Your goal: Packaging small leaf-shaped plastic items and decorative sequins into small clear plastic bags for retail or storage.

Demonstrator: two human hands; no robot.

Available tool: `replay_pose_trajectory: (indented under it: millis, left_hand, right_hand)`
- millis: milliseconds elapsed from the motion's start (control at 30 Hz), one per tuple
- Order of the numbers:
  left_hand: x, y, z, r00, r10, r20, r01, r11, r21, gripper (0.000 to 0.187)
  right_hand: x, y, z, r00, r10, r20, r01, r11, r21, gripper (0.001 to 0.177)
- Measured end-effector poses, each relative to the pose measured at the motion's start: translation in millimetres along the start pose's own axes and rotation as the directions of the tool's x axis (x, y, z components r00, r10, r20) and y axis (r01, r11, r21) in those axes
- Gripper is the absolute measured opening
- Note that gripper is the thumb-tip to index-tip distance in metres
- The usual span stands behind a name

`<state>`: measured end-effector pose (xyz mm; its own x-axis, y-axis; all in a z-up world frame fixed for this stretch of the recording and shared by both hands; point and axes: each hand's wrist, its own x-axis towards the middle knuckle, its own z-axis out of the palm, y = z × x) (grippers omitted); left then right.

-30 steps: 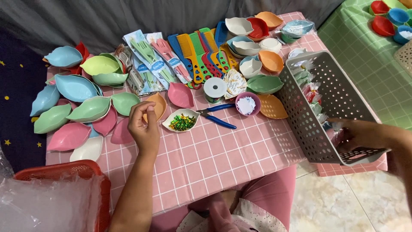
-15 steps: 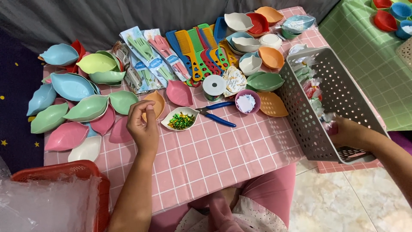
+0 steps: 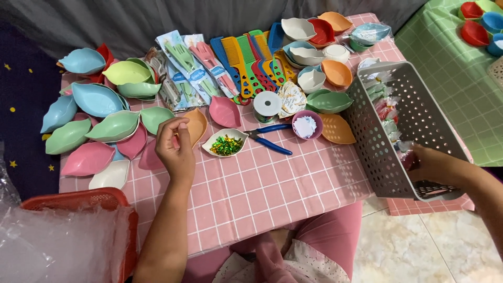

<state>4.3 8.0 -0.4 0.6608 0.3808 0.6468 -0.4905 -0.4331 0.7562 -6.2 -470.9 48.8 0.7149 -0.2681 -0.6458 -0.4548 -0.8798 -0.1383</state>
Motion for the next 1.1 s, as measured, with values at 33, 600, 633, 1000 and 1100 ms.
replay_pose_trajectory:
  millis: [33,600,633,1000,1100]
  left_hand:
    - [0.2,-0.8,-1.4,1.0,-0.001,-0.003,0.001,1.0,0.002,0.012]
    - [2.0,-19.9,-3.3,0.993,0.045,-0.112,-0.046,0.999,-0.008,0.011]
    - [2.6,-19.8,-4.1,0.992,0.048,-0.119,-0.048,0.999,-0.003,0.011]
    - [-10.6,38.1,-3.3,0.945,0.325,-0.039,-0.326,0.945,-0.013,0.009]
    - [-33.6,87.9,-14.2,0.893,0.449,0.033,-0.449,0.893,0.008,0.011]
  right_hand:
    - [4.4,9.4,-4.5,1.0,-0.002,0.0,0.002,1.0,-0.003,0.028]
    - [-46.2,-170.4,82.1,-0.207,-0.369,-0.906,0.85,0.39,-0.353,0.027]
    - [-37.4,-181.2,80.3,-0.212,-0.371,-0.904,0.853,0.382,-0.356,0.027]
    - [44.0,-205.8,76.8,-0.335,-0.372,-0.865,0.701,0.515,-0.493,0.025]
    - [54.8,-194.9,74.4,-0.345,-0.387,-0.855,0.677,0.528,-0.512,0.023]
